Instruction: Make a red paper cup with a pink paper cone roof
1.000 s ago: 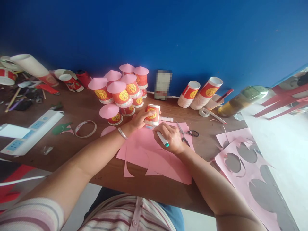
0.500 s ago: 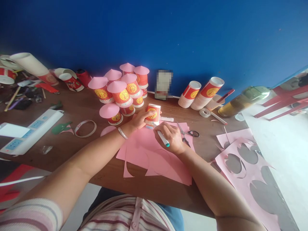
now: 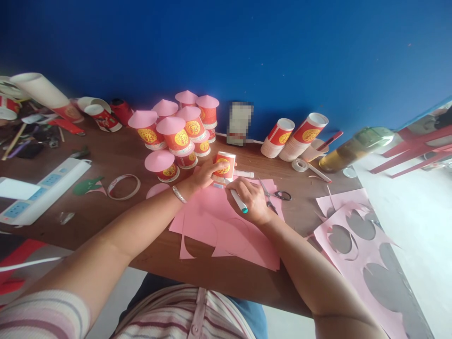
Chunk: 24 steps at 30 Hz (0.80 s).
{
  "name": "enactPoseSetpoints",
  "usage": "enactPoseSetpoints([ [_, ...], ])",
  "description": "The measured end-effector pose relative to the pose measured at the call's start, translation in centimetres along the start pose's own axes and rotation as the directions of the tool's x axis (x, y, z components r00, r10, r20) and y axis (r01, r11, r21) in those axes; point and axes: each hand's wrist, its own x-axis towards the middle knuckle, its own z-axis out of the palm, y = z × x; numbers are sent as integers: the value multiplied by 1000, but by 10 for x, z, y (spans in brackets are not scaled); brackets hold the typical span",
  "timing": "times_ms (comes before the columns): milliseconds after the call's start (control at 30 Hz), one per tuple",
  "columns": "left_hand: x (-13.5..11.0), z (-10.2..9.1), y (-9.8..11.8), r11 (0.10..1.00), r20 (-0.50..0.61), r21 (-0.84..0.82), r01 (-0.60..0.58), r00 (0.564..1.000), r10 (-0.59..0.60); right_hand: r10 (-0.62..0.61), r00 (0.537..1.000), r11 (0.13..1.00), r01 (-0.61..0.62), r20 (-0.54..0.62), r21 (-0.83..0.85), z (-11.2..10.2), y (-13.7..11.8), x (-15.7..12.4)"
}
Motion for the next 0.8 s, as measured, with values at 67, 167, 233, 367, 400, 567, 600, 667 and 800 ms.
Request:
enactPoseSetpoints([
  [67,0,1,2,1000,10,-2,-4,1000,4,0,1000,1000,0,0,-24,0,0,0],
  [167,0,2,3,1000,26,-16,2,1000,-2,-4,1000,999,4,-4,-41,1,0,0],
  [233,0,3,4,1000,18,-17,2,1000,-2,-11,1000,999,10,-8,-34,2,0,0],
  [367,-3,5,6,1000,-2,-11,-7,1000,7,-14,1000,999,14,-24,-29,2,0,0],
  [400,-3,5,6,1000,-7,-9,-5,1000,4,-15,1000,999,14,-26,-31,2,0,-1],
  [567,-4,6,7,1000,-21,-7,6,1000,-6,7,1000,999,-8,-9,-33,2,1,-1],
  [600,-4,6,7,1000,-18,-6,8,1000,-8,11,1000,999,-11,-5,-31,1,1,-1],
  [667,-5,6,7,1000,-23,0,5,1000,-5,12,1000,1000,-12,-2,-24,1,1,-1],
  [800,-6,6,6,1000,-32,21,-23,999,23,12,1000,1000,-12,0,-16,1,1,-1],
])
